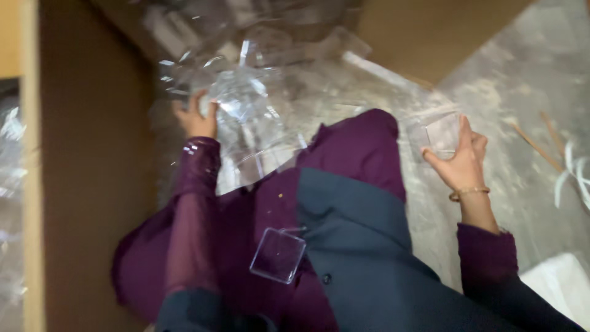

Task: The person sits on the floor between cardboard boxes filled with clear plastic boxes. They pick up plastic boxes one at a time, fit lids onto the bases, and place the closed boxes onto a pile beside them.

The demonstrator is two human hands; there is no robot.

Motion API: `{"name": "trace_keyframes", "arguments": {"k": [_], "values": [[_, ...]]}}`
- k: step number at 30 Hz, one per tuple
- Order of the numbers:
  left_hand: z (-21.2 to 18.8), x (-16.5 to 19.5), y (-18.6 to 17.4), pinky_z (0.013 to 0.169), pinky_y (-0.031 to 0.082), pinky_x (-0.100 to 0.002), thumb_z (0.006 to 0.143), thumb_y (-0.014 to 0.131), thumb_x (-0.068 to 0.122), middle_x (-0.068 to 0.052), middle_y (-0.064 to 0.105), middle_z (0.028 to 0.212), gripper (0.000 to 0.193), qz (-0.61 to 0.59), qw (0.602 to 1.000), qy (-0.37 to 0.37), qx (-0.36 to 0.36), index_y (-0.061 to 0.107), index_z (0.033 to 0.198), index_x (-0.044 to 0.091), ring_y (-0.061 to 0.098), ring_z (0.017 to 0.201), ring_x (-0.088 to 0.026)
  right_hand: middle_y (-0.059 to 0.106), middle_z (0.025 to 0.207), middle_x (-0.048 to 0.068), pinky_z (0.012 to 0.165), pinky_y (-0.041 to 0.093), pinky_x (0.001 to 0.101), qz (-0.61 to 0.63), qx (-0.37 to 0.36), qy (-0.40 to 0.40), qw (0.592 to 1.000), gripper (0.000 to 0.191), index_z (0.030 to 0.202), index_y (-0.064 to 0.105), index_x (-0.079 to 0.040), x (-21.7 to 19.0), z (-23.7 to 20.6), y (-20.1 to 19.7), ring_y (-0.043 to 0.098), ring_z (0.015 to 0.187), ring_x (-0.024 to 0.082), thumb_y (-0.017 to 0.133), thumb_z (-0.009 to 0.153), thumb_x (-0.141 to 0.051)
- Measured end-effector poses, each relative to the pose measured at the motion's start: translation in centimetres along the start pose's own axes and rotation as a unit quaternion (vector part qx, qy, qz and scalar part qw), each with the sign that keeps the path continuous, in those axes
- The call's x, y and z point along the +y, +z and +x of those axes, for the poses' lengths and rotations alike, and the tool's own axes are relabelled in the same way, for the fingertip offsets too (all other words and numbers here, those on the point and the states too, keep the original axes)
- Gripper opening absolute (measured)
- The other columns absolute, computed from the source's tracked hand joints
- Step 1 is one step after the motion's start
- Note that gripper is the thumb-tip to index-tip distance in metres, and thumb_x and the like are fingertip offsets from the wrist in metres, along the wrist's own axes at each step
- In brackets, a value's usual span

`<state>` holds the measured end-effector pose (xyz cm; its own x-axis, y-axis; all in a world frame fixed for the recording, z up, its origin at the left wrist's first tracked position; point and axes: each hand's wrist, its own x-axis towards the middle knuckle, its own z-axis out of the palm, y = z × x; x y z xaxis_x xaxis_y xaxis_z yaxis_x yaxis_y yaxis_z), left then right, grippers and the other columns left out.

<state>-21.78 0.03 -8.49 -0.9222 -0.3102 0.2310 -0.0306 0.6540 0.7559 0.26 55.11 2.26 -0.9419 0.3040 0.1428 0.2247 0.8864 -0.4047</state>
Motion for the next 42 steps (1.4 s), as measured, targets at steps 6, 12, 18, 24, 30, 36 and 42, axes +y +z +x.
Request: {"name": "trace_keyframes", "arguments": {"k": [6,12,18,24,30,36,42], "values": [[3.8,0.2,0.8,0.120,0.035,-0.045,0.100,0.080,0.025,-0.023,0.047,0.147,0.054,-0.063,0.994,-0.050,0.079,0.054,0.141,0.002,0.048,0.140,-0.037,0.041,0.140,0.030,0.114,0.035,0.0534,-0.052,0.049,0.099,0.993,0.108,0.161,0.040,-0.007,9.4,2.1,3.8,0.039,0.131,0.047,0.088,0.072,-0.043],[0.2,3.2,-6.4,0.088,0.066,-0.034,0.101,0.052,-0.004,-0.024,0.055,0.142,0.051,-0.245,0.968,-0.044,-0.005,0.043,0.148,0.011,0.076,0.099,-0.025,0.039,0.143,0.032,0.114,0.034,0.0563,-0.054,0.042,0.082,0.994,0.100,0.158,0.046,-0.010,10.5,4.7,7.2,0.036,0.133,0.050,0.087,0.072,-0.040],[-6.0,4.0,-13.7,0.070,0.059,-0.033,0.101,0.049,0.002,-0.019,0.061,0.136,0.082,-0.320,0.937,-0.111,-0.087,-0.004,0.161,0.023,0.064,0.078,-0.019,0.034,0.148,0.036,0.115,0.032,0.0589,-0.056,0.039,0.070,0.995,0.100,0.159,0.045,-0.010,10.3,5.2,7.5,0.031,0.138,0.053,0.087,0.073,-0.039],[-11.5,0.0,-17.6,0.097,0.055,-0.054,0.117,0.055,0.029,-0.019,0.054,0.122,0.054,-0.665,0.705,-0.221,-0.108,0.039,0.158,-0.001,0.065,0.114,-0.033,0.037,0.152,0.032,0.114,0.030,0.0626,-0.055,0.115,-0.005,0.992,0.084,0.154,0.048,-0.006,4.0,5.4,6.3,0.030,0.142,0.051,0.086,0.085,-0.035],[-13.8,1.4,-17.8,0.120,0.041,-0.058,0.098,0.061,0.030,-0.022,0.045,0.157,0.051,-0.662,0.712,-0.190,-0.138,0.043,0.144,0.016,0.046,0.145,-0.046,0.074,0.101,0.017,0.085,0.057,0.0438,0.177,-0.134,-0.205,0.953,0.027,0.107,0.076,-0.008,-13.7,3.3,12.8,0.072,0.095,0.036,0.069,0.089,-0.027],[-13.2,2.7,-15.4,0.115,0.044,-0.059,0.100,0.063,0.033,-0.022,0.041,0.158,0.059,-0.639,0.743,-0.175,-0.099,0.041,0.150,0.013,0.043,0.146,-0.043,0.042,0.150,0.018,0.102,0.048,0.0540,-0.085,-0.290,-0.237,0.923,0.095,0.153,0.042,-0.012,-27.9,-0.3,20.3,0.044,0.134,0.044,0.086,0.071,-0.033],[-13.3,3.7,-15.9,0.112,0.044,-0.069,0.100,0.064,0.038,-0.021,0.032,0.163,0.055,-0.722,0.666,-0.139,-0.123,0.038,0.145,0.023,0.037,0.150,-0.047,0.018,0.162,0.014,0.106,0.043,0.0617,-0.124,-0.369,-0.177,0.904,0.116,0.159,0.021,-0.029,-28.9,-0.9,21.7,0.026,0.147,0.044,0.093,0.069,-0.035]]}}
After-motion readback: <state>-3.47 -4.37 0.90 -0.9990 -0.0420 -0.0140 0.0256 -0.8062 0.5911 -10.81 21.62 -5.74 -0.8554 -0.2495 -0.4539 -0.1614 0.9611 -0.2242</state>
